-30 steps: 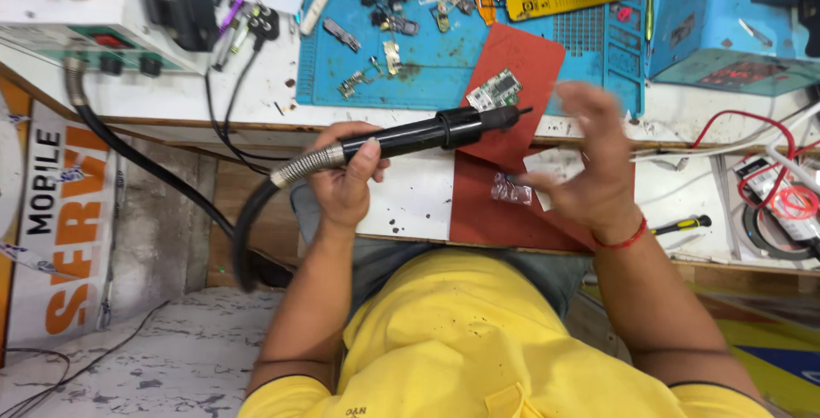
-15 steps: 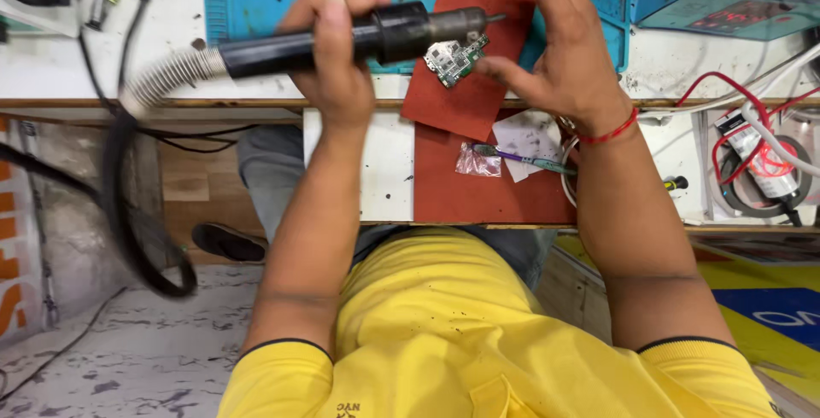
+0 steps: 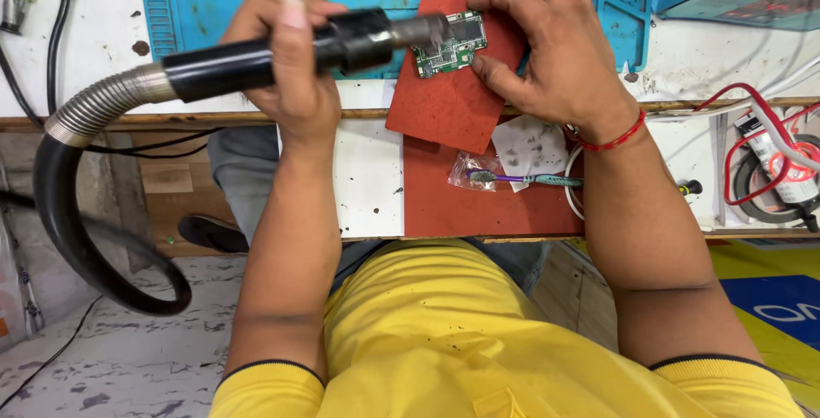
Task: The person applies a heat gun to a circuit board and uses a tool to touch the components on the board.
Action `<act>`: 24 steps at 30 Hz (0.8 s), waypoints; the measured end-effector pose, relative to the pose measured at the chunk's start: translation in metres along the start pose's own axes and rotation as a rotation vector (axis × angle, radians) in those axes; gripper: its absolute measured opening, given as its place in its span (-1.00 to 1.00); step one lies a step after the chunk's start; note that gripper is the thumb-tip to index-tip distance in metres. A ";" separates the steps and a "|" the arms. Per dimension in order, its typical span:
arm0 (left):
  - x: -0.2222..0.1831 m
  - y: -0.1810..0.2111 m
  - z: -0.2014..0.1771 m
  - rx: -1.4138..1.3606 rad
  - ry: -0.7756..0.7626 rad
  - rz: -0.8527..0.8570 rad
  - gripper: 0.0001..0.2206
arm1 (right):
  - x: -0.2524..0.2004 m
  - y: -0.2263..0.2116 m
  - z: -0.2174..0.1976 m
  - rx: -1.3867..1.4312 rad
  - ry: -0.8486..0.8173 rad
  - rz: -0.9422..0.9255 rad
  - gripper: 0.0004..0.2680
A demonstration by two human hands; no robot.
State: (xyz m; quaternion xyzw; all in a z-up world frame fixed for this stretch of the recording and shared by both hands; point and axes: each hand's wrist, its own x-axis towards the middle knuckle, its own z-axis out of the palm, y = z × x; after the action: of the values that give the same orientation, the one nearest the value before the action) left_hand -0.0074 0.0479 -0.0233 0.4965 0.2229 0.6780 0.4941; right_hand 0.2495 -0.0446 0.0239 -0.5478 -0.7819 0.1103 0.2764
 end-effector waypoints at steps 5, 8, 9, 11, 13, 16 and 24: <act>-0.002 0.005 -0.003 0.125 -0.091 0.044 -0.73 | 0.004 -0.007 -0.003 0.004 0.021 -0.049 -0.70; 0.000 0.004 -0.004 0.105 -0.098 0.047 -0.73 | 0.005 -0.011 -0.004 0.025 0.027 -0.029 -0.71; 0.000 0.004 -0.003 0.107 -0.079 0.065 -0.73 | 0.005 -0.012 -0.004 0.038 0.035 -0.023 -0.73; 0.004 0.003 0.002 0.151 -0.049 0.134 -0.73 | 0.006 -0.013 -0.003 0.056 0.046 -0.013 -0.74; 0.003 0.012 -0.002 0.215 -0.170 0.145 -0.72 | 0.006 -0.015 -0.003 0.063 0.048 -0.002 -0.74; 0.002 0.004 0.004 0.153 -0.103 0.152 -0.72 | 0.006 -0.014 -0.002 0.051 0.054 -0.017 -0.78; 0.001 -0.001 0.002 0.065 -0.072 0.133 -0.74 | 0.003 -0.011 0.000 0.025 0.069 -0.045 -0.75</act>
State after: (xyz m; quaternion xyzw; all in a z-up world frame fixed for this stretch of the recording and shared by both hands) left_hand -0.0049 0.0481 -0.0225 0.5500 0.1934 0.6833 0.4395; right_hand 0.2401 -0.0463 0.0300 -0.5302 -0.7825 0.0948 0.3124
